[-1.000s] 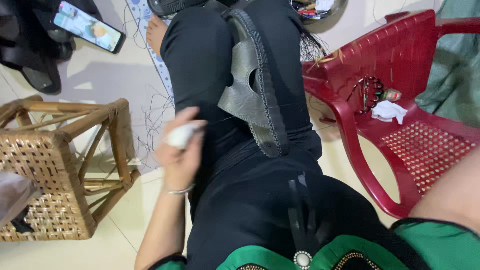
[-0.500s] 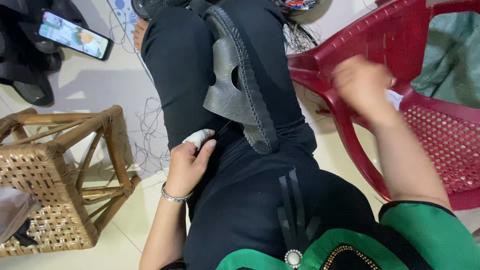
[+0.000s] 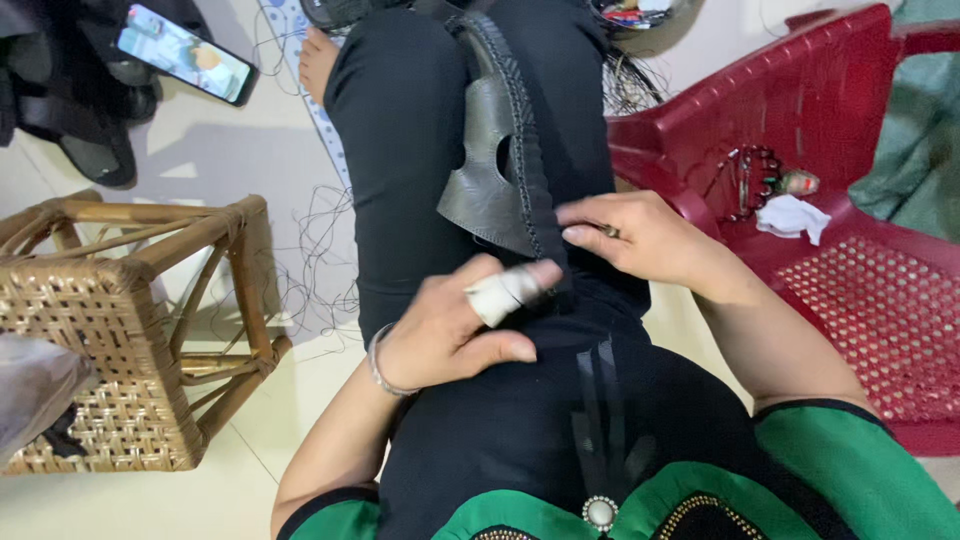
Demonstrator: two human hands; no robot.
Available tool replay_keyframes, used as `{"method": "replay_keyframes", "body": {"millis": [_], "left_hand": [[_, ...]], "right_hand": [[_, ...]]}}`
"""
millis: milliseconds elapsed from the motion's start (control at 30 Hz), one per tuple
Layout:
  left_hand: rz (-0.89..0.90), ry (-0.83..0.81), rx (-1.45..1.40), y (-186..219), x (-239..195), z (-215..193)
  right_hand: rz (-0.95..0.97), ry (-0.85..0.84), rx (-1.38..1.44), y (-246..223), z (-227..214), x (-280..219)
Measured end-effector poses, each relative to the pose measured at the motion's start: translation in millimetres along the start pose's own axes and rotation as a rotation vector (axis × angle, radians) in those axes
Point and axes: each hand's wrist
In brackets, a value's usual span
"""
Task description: The person is sewing a black sandal using a needle and thread. They hold the sandal on their lap and repeatedly push the needle through the sole and upper, pulling the thread to secure the stitches.
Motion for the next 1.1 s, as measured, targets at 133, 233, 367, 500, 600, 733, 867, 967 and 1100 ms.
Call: {"method": "replay_keyframes", "body": {"millis": [133,233,367,500,600,733,867,967,1100], "left_hand": [[-0.078,0.451,0.928,-24.6,-22.2,-7.0],[-0.198,0.522,1.069,-27.0,-22.7,-1.0],[-0.258,0.268,0.622,-36.4,-23.1,12.4],[-0.227,0.052,0.144,-43.1,-33.1,12.2],[-0.28,-0.024,-0.241,-41.6,-44.0,2.7],[-0.537,-0.117,-0.463,-26.5,-70.5,-58.4],[-0.49,0.634,0.521,-28.4,-75.9,-87.8],[-0.358,0.66,0.567,-22.3,-39.4,-64.5],[-0.163,0.42,0.638,-32.8,-0.2,-28.0]], "right_hand": [[-0.079,0.013,0.159,-8.5,-10.2,13.5],[-0.139,0.155,0.432,-17.4,6.9,30.4],[-0.232,0.432,0.916,-20.6,44.1,47.3],[0.113,0.605,0.946,32.9,13.7,11.5],[0.184,0.606,0.724,30.3,-22.9,0.9],[0.465,0.478,0.164,57.6,-84.4,-10.5],[0.234,0.272,-0.303,22.3,-102.6,-13.2],[-0.08,-0.058,-0.431,-2.6,-73.9,-9.7],[-0.14,-0.265,-0.447,-28.8,-45.9,8.9]]}}
Point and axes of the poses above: each hand's wrist, its own x-axis towards the middle knuckle, its own z-axis out of the palm, y = z × x, and after that the axes turned 9 degrees about -z, right-handed
